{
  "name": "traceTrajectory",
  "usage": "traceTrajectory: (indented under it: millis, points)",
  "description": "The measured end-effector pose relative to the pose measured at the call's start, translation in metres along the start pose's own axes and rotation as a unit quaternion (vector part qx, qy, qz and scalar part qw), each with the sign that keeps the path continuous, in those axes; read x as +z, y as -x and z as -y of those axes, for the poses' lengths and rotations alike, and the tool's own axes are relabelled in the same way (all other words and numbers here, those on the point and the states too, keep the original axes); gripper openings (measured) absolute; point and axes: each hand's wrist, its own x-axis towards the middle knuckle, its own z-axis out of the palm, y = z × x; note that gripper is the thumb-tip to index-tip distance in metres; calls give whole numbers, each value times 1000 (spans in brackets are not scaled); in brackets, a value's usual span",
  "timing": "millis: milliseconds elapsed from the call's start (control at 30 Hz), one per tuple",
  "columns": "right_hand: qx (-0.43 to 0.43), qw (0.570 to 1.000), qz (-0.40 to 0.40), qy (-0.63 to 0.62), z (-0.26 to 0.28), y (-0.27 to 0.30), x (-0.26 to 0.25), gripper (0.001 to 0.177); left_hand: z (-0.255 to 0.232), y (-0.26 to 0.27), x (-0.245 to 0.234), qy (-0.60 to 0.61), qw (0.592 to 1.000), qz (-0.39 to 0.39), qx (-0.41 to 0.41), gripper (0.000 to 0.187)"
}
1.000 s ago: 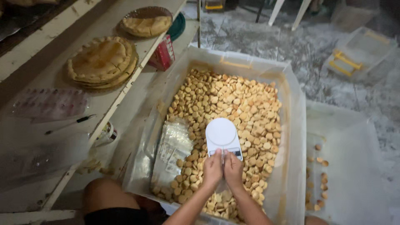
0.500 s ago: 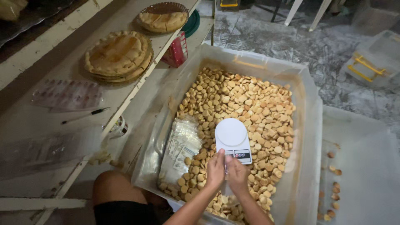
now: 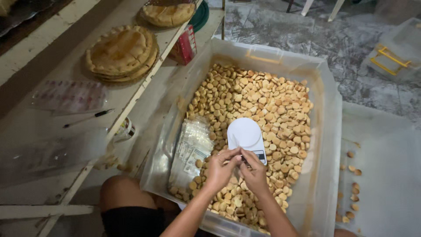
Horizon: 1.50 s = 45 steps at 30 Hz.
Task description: The person scoops small round snacks from a large plastic bin into a clear plastic bag. They place the bag on a digital scale to measure the weight, then remove the bag and place it on a nearby shelf. The person repeats this process multiple times.
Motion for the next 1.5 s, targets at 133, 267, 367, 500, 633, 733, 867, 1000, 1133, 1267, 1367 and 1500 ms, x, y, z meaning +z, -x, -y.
traceTrajectory:
  millis: [133, 267, 367, 500, 633, 733, 867, 1000, 1133, 1267, 1367, 1500]
  points:
    - [-38, 999, 17, 28, -5, 0, -6, 39, 2, -3, -13, -7, 999, 31, 41, 32]
    - [-3, 1000, 24, -17, -4, 2, -8, 38, 1, -4, -16, 76, 996, 47, -2, 30]
    - [4, 1000, 27, -14, -2, 2, -9, 38, -4, -5, -13, 80, 996, 39, -20, 30]
    - [-10, 999, 40, -10, -1, 2, -11, 39, -3, -2, -12, -5, 998, 11, -58, 28]
    - [-24, 999, 39, -26, -4, 2, -10, 36, 8, -5, -13, 61, 998, 21, 9, 24]
    - [9, 998, 42, -49, -7, 4, -10, 36, 14, -4, -13, 67, 998, 16, -6, 23]
    - [-9, 997, 62, -42, -10, 5, -9, 32, 19, -1, -14, 9, 1000, 13, 22, 21]
    - [-37, 994, 99, -18, -3, 5, -12, 36, 23, -3, -22, 110, 993, 40, 13, 18]
    - [-31, 989, 138, -42, 2, 5, -12, 34, 25, -8, -23, 186, 980, -8, -73, 29]
    - [3, 982, 159, -98, 3, 7, -11, 40, 21, -8, -27, 196, 973, -21, -122, 31]
    - [-3, 979, 175, -107, 5, 7, -11, 42, 17, -8, -30, 191, 972, -13, -138, 31]
    - [13, 977, 179, -118, 7, 7, -9, 41, 12, -6, -32, 172, 975, -20, -140, 30]
